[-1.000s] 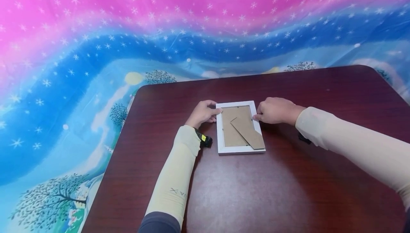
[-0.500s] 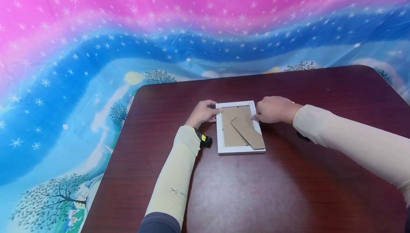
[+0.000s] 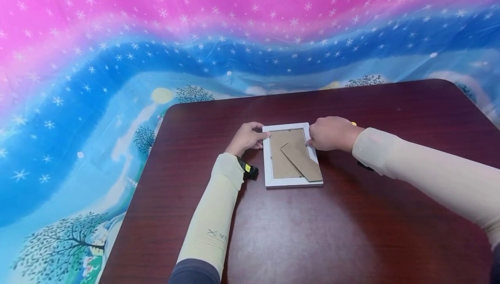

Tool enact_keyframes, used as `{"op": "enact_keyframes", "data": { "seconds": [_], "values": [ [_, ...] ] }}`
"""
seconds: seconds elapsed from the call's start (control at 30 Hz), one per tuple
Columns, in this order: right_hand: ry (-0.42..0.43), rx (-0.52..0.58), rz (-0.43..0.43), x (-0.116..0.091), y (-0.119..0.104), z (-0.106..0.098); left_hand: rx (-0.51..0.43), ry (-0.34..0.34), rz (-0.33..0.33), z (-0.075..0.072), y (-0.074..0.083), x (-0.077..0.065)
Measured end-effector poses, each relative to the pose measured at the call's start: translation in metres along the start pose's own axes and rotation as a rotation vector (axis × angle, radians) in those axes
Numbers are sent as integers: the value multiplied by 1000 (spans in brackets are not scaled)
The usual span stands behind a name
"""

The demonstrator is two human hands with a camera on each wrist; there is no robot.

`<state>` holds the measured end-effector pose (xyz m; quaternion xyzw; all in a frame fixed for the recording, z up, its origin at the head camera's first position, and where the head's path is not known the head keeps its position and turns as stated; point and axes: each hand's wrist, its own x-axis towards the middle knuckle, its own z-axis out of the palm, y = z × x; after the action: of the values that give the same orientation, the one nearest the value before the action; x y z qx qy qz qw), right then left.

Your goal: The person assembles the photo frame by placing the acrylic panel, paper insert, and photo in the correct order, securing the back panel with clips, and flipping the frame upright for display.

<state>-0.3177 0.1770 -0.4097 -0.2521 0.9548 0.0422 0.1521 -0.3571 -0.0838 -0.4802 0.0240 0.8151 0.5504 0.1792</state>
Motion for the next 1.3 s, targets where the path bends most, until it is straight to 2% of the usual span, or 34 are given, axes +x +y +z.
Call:
{"op": "enact_keyframes", "data": {
  "seconds": [0.43, 0.63, 0.77, 1.13, 1.3],
  "values": [
    [11, -26, -31, -4, -1, -4, 28, 0, 4, 3, 5, 2],
    [1, -19, -18, -6, 0, -4, 29, 4, 0, 4, 5, 2],
    [-1, 21, -13, -9, 3, 1, 29, 5, -3, 5, 4, 1],
    [108, 170, -29, -12, 15, 23, 26, 17, -7, 5, 2, -3],
    [122, 265, -27, -11, 20, 30, 27, 24, -10, 4, 2, -3]
  ]
}}
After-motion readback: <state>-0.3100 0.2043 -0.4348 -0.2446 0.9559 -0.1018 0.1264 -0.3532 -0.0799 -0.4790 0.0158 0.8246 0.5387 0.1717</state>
